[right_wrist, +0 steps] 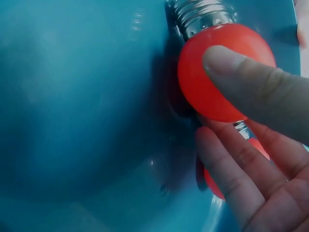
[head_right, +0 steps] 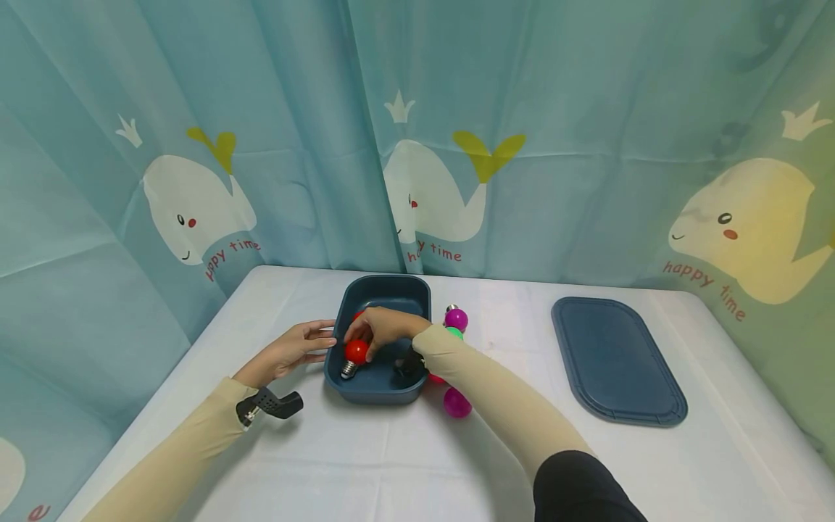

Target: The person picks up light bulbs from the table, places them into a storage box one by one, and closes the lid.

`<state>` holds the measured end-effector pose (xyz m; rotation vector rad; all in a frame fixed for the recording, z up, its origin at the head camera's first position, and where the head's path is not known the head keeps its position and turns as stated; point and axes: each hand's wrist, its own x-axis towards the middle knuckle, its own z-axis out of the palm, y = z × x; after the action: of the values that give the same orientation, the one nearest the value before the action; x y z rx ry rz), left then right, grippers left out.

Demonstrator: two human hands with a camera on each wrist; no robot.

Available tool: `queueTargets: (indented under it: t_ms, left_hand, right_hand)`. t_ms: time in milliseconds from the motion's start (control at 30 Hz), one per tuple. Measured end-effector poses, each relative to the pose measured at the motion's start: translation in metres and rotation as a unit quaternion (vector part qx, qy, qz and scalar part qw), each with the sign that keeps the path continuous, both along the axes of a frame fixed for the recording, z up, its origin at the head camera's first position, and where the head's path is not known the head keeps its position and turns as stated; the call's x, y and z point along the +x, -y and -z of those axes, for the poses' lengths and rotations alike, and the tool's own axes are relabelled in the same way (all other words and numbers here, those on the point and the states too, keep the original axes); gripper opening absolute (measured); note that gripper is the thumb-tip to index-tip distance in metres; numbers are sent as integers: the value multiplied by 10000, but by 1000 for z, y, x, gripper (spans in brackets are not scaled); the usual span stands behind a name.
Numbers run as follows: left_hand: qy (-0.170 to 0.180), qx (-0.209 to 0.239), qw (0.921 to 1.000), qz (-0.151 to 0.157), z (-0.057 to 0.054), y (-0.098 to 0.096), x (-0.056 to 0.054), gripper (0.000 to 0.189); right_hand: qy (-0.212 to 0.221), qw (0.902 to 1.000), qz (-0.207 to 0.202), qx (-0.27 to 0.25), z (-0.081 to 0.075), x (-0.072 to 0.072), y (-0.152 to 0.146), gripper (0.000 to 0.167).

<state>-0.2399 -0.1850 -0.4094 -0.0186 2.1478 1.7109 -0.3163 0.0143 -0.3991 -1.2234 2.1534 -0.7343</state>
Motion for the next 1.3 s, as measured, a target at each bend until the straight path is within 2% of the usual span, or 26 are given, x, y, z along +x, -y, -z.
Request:
queueTargets:
  t_ms: [533,767,1033,1300]
  left_hand:
    - [-30,9,10000,-24,-2,-1,1,56]
    - [-65,26,10000,10,-2,0,1,56]
    - [-41,-59,10000,10,-3,-2,2,56]
    - [-30,-111,9999,35,-3,-1,2,58]
  right_hand:
    - [30,9999,107,40,-16,2,-10,46]
    - [-33,9998,-112,-145,-32,3,-20,51]
    - [-59,9994,-180,-294,-51,7,-39,59]
    - [-251,9992,67,-299,-70,18,-69,64]
